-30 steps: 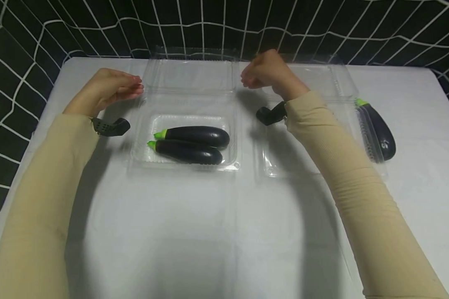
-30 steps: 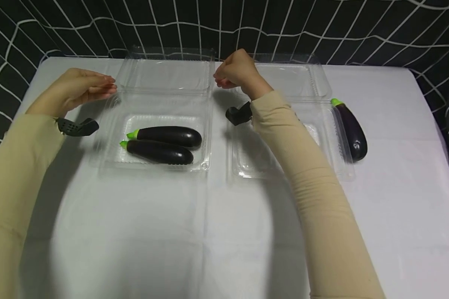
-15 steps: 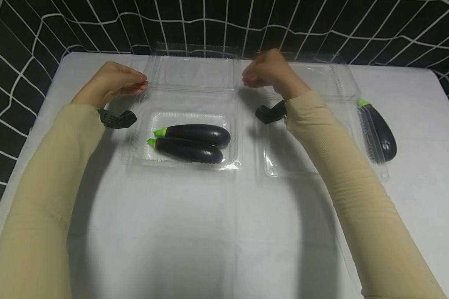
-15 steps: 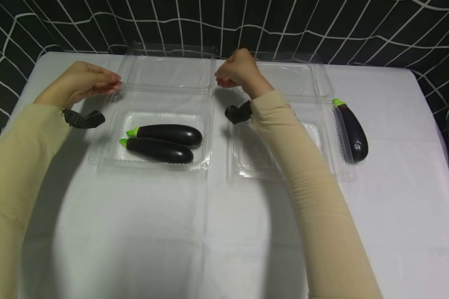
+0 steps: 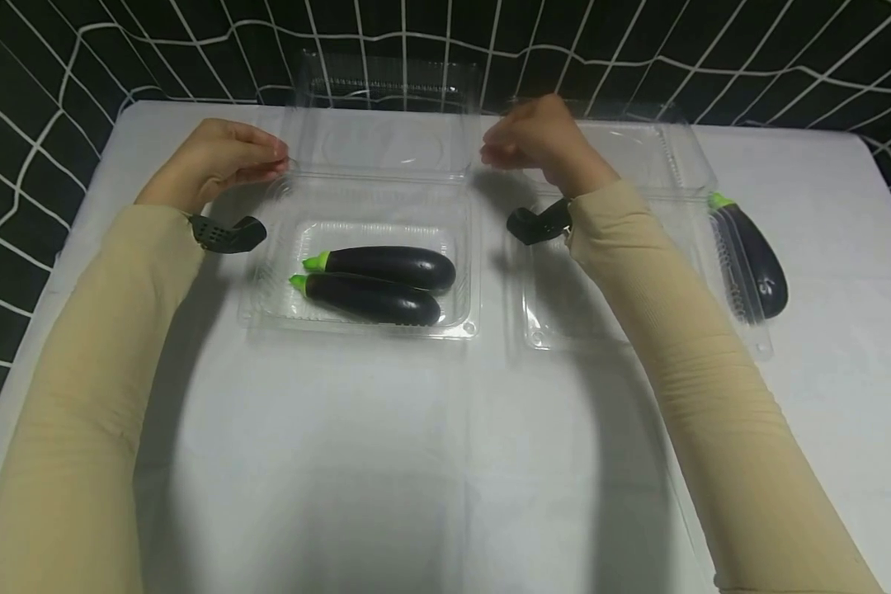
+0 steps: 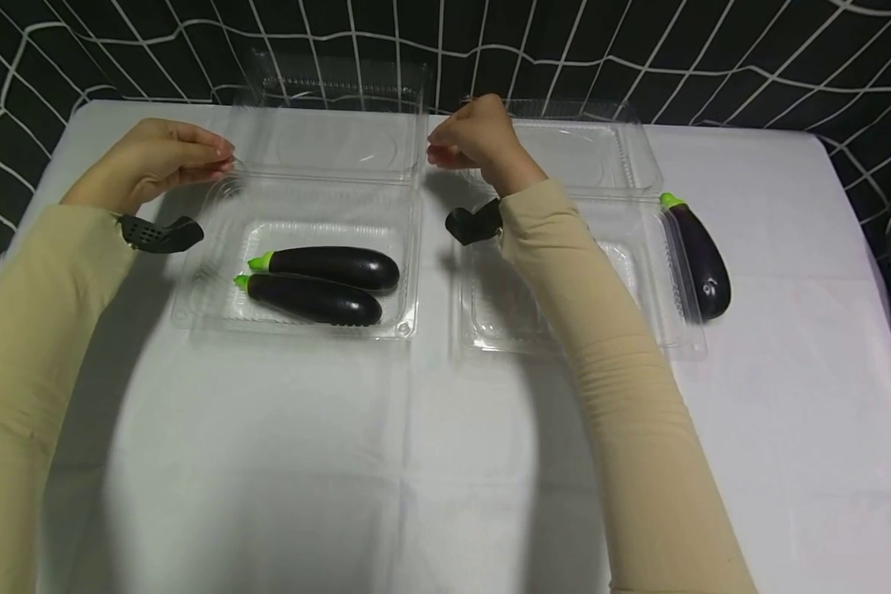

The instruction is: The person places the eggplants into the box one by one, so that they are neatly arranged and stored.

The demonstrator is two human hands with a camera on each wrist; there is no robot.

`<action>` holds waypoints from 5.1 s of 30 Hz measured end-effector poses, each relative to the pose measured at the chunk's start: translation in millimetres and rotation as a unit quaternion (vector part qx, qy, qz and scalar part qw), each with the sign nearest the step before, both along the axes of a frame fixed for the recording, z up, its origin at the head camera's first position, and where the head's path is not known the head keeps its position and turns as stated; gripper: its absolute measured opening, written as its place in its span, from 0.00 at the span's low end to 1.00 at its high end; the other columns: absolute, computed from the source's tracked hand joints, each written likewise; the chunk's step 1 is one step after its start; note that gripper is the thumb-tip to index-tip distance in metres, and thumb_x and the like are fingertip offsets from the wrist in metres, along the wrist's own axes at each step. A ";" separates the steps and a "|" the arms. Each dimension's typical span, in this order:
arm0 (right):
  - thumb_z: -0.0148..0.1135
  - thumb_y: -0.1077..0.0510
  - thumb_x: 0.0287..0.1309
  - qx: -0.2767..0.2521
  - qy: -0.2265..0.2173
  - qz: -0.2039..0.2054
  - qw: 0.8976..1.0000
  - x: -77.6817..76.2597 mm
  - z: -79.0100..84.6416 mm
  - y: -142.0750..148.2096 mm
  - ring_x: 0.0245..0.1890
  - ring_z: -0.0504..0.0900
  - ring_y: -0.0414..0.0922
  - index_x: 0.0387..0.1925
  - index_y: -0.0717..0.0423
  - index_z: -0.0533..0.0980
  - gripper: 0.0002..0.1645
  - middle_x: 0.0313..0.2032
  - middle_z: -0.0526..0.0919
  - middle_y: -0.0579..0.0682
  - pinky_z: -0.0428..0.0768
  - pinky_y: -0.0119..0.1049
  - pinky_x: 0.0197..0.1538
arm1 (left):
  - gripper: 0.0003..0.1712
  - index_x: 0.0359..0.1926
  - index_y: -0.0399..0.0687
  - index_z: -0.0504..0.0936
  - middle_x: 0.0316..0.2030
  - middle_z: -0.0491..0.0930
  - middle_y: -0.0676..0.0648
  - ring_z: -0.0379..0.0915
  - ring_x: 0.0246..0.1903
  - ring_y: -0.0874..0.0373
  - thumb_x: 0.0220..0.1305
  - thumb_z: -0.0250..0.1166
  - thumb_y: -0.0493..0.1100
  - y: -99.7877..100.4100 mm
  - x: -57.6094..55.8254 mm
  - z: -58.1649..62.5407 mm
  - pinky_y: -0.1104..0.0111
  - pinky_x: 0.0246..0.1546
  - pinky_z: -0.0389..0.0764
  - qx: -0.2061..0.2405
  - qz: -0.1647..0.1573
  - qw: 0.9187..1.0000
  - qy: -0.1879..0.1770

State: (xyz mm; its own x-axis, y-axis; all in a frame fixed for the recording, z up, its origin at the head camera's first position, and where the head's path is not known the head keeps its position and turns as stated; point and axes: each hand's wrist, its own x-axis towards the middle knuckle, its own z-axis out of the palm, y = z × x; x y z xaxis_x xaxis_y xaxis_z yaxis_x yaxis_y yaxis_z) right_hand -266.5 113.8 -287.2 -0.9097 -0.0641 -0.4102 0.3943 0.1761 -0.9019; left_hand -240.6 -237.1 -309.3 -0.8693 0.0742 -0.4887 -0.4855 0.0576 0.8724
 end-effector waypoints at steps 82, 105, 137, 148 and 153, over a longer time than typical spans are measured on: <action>0.63 0.72 0.53 -0.123 0.313 -0.033 0.941 4.2 34.9 -4.5 0.31 0.80 0.44 0.28 0.60 0.80 0.06 0.29 0.81 0.52 0.78 0.34 0.44 | 0.10 0.27 0.49 0.84 0.26 0.82 0.57 0.76 0.28 0.65 0.51 0.70 0.28 -5.8 24.7 -13.7 0.78 0.36 0.74 -0.102 0.016 0.958 0.267; 0.62 0.73 0.53 -0.173 0.342 -0.061 0.922 5.8 49.3 -10.3 0.31 0.79 0.46 0.28 0.63 0.80 0.06 0.28 0.81 0.53 0.76 0.35 0.41 | 0.07 0.27 0.48 0.86 0.26 0.82 0.57 0.78 0.31 0.64 0.51 0.71 0.31 -2.6 24.7 -21.3 0.77 0.37 0.75 -0.119 0.075 0.941 0.308; 0.62 0.73 0.54 -0.141 0.384 0.011 0.912 27.1 50.3 -0.2 0.34 0.77 0.48 0.28 0.64 0.81 0.04 0.31 0.80 0.57 0.76 0.36 0.47 | 0.05 0.37 0.40 0.86 0.34 0.84 0.51 0.79 0.37 0.60 0.59 0.66 0.34 -5.4 36.5 0.6 0.73 0.47 0.76 -0.075 0.107 0.922 0.365; 0.63 0.73 0.53 -0.125 0.392 0.026 0.911 38.5 52.2 3.9 0.36 0.78 0.48 0.29 0.64 0.82 0.05 0.31 0.81 0.54 0.76 0.35 0.48 | 0.06 0.37 0.40 0.86 0.34 0.83 0.52 0.79 0.38 0.60 0.60 0.65 0.34 -2.6 39.0 24.5 0.72 0.49 0.75 -0.120 0.121 0.896 0.409; 0.62 0.73 0.54 -0.099 0.392 0.040 0.914 46.1 51.0 6.9 0.39 0.78 0.48 0.29 0.62 0.82 0.06 0.32 0.82 0.53 0.75 0.35 0.51 | 0.06 0.36 0.40 0.87 0.32 0.83 0.56 0.79 0.37 0.63 0.60 0.64 0.34 -2.7 48.8 30.8 0.72 0.50 0.75 -0.146 0.109 0.895 0.408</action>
